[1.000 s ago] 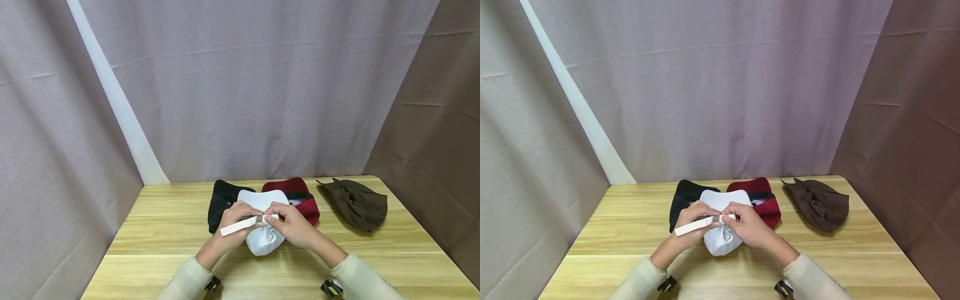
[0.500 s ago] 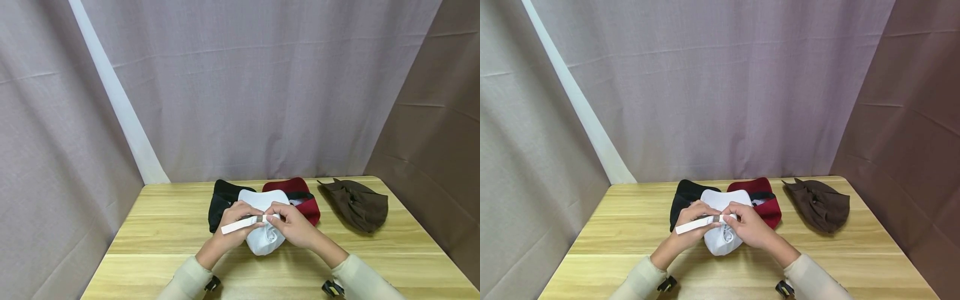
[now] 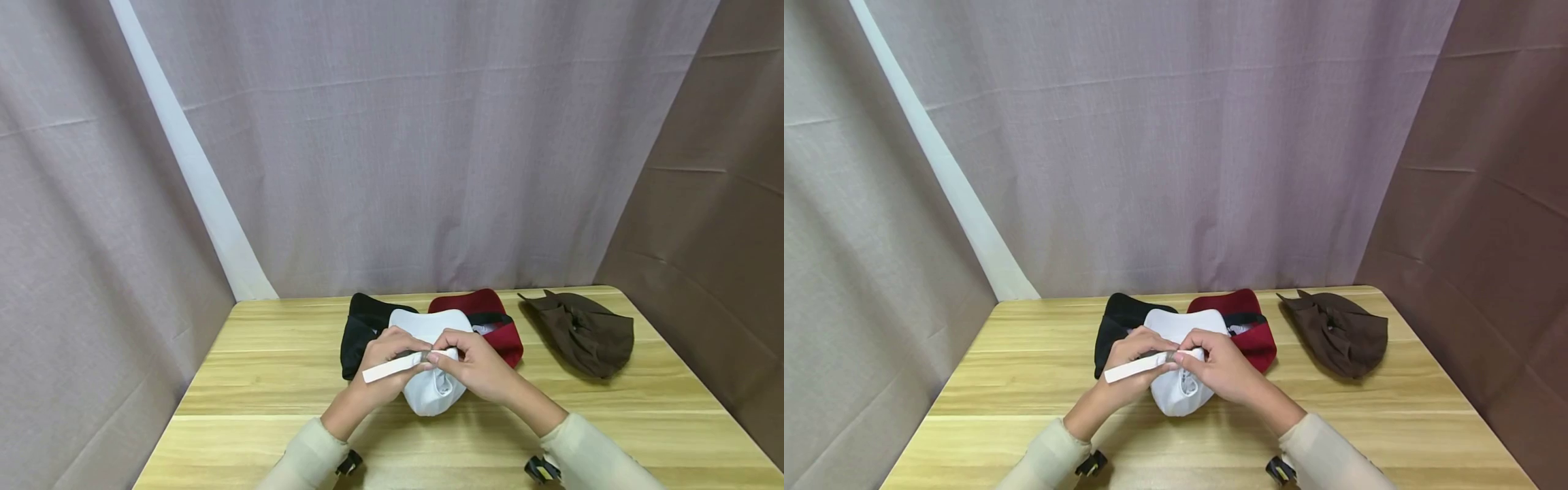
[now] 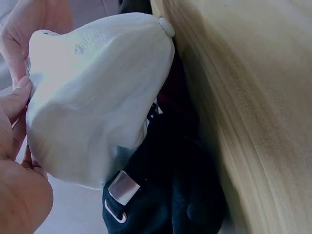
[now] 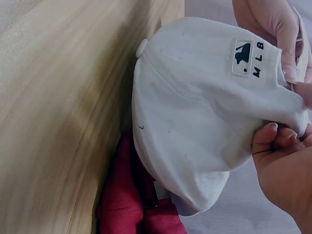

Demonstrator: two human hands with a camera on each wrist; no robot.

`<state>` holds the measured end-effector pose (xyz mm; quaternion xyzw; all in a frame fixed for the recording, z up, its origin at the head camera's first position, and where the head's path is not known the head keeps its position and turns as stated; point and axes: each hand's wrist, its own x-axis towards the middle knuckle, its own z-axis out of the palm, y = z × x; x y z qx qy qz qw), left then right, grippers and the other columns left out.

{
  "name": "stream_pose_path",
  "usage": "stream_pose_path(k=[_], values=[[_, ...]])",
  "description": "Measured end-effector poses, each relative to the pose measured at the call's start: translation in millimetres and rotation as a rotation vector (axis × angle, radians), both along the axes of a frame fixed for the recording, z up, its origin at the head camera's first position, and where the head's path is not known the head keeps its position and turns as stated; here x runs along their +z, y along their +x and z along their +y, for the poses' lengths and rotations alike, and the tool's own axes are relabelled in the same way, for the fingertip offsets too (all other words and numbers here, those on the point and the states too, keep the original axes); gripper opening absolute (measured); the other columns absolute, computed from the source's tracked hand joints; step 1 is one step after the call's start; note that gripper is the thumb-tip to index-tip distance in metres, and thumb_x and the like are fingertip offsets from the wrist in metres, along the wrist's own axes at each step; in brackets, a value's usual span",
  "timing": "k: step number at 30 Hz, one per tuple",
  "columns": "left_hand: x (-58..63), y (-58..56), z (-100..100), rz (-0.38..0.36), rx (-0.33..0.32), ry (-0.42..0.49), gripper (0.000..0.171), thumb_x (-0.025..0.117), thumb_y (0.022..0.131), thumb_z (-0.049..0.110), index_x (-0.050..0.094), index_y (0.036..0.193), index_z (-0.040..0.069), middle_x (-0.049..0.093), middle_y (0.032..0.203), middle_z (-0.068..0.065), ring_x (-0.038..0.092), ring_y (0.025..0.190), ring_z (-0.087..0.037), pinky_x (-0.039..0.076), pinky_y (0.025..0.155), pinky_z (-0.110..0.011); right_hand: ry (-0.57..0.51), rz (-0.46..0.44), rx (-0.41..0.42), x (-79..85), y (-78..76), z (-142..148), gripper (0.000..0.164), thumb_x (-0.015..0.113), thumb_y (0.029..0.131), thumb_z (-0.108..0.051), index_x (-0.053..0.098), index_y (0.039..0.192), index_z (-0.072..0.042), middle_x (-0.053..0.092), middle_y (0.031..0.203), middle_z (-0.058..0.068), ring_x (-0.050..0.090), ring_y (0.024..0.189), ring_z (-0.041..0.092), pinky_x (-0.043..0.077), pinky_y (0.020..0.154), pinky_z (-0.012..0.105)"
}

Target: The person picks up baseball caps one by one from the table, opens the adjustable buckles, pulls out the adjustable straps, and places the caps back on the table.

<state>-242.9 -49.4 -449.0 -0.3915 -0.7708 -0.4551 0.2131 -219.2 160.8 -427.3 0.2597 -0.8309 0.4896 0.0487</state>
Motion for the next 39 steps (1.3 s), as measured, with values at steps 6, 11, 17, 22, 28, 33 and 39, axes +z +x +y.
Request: stream_pose_path(k=[6,11,17,22,28,33,39], values=[[-0.7,-0.2,1.2,-0.004,-0.005,0.006,0.016,0.076,0.087,0.036,0.077,0.101,0.028,0.075,0.092,0.016,0.062,0.091,-0.004,0.052,0.075,-0.019,-0.014,-0.029,0.011,0.3,-0.4,0.5,0.009,0.069,0.094,-0.025,0.069,0.085,-0.023,0.068,0.083,-0.005,0.055,0.077,0.006,0.047,0.067,0.024],[-1.4,0.5,1.3,-0.020,-0.001,0.003,0.017,0.076,0.086,0.036,0.077,0.101,0.028,0.075,0.092,0.016,0.063,0.091,-0.004,0.052,0.075,-0.019,-0.026,-0.027,0.029,-0.6,-1.0,0.9,0.010,0.069,0.094,-0.022,0.070,0.085,-0.020,0.069,0.083,-0.002,0.056,0.079,0.007,0.047,0.070,0.024],[-3.0,-0.1,-0.4,0.010,-0.017,0.008,0.018,0.079,0.084,0.032,0.077,0.101,0.026,0.076,0.092,0.014,0.064,0.089,-0.004,0.052,0.075,-0.019,-0.025,-0.033,0.036,-1.5,-1.1,1.3,0.011,0.067,0.095,-0.022,0.072,0.086,-0.019,0.071,0.085,-0.001,0.058,0.082,0.007,0.048,0.073,0.023],[-3.9,-1.8,-1.4,0.025,-0.030,0.022,0.020,0.079,0.083,0.031,0.077,0.102,0.025,0.076,0.093,0.013,0.064,0.089,-0.005,0.051,0.076,-0.019,-0.023,-0.031,0.036,-1.5,-1.4,1.7,0.011,0.066,0.096,-0.023,0.072,0.087,-0.020,0.071,0.086,-0.002,0.059,0.084,0.008,0.048,0.074,0.023],[-5.7,-2.2,-2.7,0.032,-0.024,0.031,0.020,0.079,0.083,0.030,0.076,0.102,0.024,0.077,0.096,0.012,0.065,0.090,-0.006,0.052,0.075,-0.020,-0.020,-0.023,0.040,-3.1,-2.0,2.6,0.011,0.065,0.097,-0.023,0.073,0.089,-0.020,0.072,0.089,-0.002,0.061,0.087,0.008,0.049,0.077,0.023],[-6.6,-2.2,-2.5,0.028,-0.021,0.027,0.020,0.079,0.084,0.031,0.076,0.103,0.024,0.077,0.097,0.011,0.066,0.091,-0.006,0.052,0.075,-0.020,-0.017,-0.018,0.039,-4.1,-2.2,3.8,0.011,0.065,0.097,-0.023,0.073,0.090,-0.021,0.072,0.090,-0.003,0.062,0.088,0.008,0.049,0.078,0.023],[-6.0,-3.2,-1.1,0.042,-0.030,0.025,0.019,0.079,0.084,0.030,0.076,0.102,0.023,0.077,0.097,0.011,0.066,0.091,-0.005,0.052,0.076,-0.021,-0.008,-0.002,0.023,-5.1,-1.5,5.3,0.010,0.066,0.096,-0.023,0.073,0.089,-0.022,0.072,0.089,-0.004,0.061,0.086,0.007,0.049,0.075,0.023]])
